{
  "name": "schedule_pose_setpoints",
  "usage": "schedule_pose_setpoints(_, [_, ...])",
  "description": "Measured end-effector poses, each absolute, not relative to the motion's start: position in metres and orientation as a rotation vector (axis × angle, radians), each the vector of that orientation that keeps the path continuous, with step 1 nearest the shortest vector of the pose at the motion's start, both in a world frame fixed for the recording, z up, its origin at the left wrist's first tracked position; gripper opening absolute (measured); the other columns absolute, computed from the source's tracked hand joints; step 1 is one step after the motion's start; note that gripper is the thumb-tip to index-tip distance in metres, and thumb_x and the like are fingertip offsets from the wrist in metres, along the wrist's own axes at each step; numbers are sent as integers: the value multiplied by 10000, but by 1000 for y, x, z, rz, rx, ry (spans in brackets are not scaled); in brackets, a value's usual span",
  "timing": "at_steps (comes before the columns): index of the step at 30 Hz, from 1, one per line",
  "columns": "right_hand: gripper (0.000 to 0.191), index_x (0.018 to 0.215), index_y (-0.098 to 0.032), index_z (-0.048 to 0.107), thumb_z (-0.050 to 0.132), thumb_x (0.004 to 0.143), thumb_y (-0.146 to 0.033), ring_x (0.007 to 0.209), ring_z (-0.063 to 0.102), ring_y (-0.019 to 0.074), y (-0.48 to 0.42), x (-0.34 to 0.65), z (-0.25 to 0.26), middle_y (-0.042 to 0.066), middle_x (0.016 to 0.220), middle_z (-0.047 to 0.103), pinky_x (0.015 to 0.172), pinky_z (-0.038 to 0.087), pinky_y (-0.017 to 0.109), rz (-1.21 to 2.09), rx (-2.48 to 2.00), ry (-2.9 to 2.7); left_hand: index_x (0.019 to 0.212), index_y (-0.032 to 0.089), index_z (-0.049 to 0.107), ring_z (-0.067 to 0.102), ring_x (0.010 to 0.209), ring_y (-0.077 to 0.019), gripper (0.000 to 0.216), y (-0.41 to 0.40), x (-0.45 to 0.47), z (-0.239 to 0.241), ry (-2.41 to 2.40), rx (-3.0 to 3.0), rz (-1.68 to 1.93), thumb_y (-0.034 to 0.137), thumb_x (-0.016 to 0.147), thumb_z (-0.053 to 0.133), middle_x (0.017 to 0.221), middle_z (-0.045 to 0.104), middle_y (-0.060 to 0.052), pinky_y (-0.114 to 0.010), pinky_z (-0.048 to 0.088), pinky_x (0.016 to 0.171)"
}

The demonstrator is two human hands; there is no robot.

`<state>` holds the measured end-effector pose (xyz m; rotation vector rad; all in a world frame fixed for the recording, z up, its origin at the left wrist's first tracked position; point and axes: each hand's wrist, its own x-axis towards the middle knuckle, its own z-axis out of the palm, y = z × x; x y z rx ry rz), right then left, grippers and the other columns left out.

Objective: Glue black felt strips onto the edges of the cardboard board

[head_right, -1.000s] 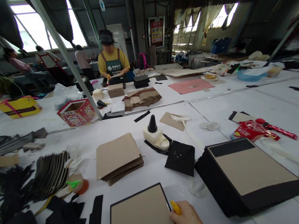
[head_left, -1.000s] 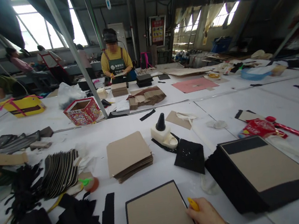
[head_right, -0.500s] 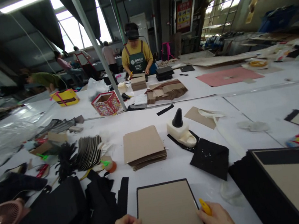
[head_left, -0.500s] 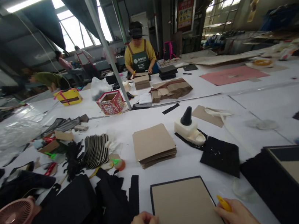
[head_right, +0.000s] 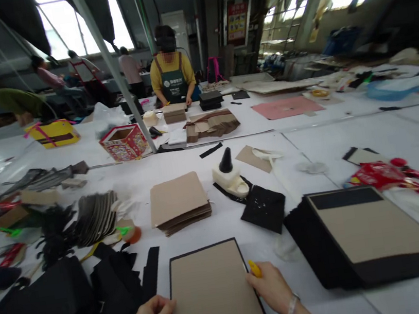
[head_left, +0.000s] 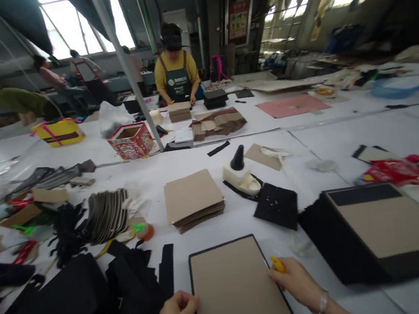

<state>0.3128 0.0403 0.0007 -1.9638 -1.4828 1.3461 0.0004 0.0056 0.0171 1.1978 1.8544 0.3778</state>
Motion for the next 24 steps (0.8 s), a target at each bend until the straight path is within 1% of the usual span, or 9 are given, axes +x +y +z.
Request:
schedule_pose_setpoints(4, [123,548,-190,507,493,670,-198,500,495,124,41,311,3,-32,496,527,460,307,218,1260,-2051,-1450,674,202,614,608,773,-213,418,7,-6,5,1809,1194,316,586,725,458,693,674,0,-278,418,708])
schedule_pose_setpoints(7, [134,533,-187,502,504,665,-166,496,490,118,40,311,6,-38,485,523,455,296,212,1229,-2072,-1452,660,203,600,602,754,-209,438,8,-8,3,1797,1206,295,609,718,448,676,664,5,-280,418,700])
schedule_pose_setpoints(14, [131,555,-190,494,499,686,-193,497,484,114,38,311,6,-48,482,500,461,295,206,1225,-2036,-1474,634,215,538,595,690,-172,329,10,0,24,1873,1372,180,476,787,412,633,625,23,-270,413,661])
schedule_pose_setpoints(16, [146,538,-194,480,493,684,-193,493,478,114,38,311,5,-50,464,480,463,296,208,1233,-2026,-1479,681,219,532,600,670,-165,269,11,5,33,1950,1483,123,432,799,418,653,618,24,-273,426,638])
schedule_pose_setpoints(18, [149,533,-197,472,492,681,-195,488,473,112,38,312,5,-52,459,477,467,301,208,1238,-2018,-1479,830,217,566,623,793,-179,184,11,10,37,1999,1727,144,334,806,426,821,652,-7,-292,466,697])
schedule_pose_setpoints(19, [146,535,-197,472,493,679,-198,482,472,110,38,312,4,-53,459,480,467,304,207,1242,-2015,-1477,943,223,574,612,935,-195,210,11,14,37,1984,1897,177,252,799,424,984,652,-31,-317,481,780])
schedule_pose_setpoints(21, [132,544,-197,476,491,675,-201,470,471,107,38,311,4,-55,460,487,463,306,207,1247,-2012,-1473,1112,272,550,463,1226,-203,455,11,23,33,1840,2247,238,68,739,389,1311,523,-19,-364,432,973])
schedule_pose_setpoints(23, [119,550,-196,479,483,668,-200,464,473,108,38,311,4,-53,466,493,456,305,209,1251,-2008,-1472,1125,298,561,346,1324,-173,617,9,34,24,1680,2452,237,-43,657,347,1411,433,51,-335,381,1055])
schedule_pose_setpoints(24, [117,548,-195,479,478,665,-201,465,475,109,38,311,4,-51,468,494,454,305,210,1251,-2006,-1474,1095,281,583,347,1323,-159,615,7,41,19,1649,2484,220,-59,645,338,1397,453,63,-301,386,1055])
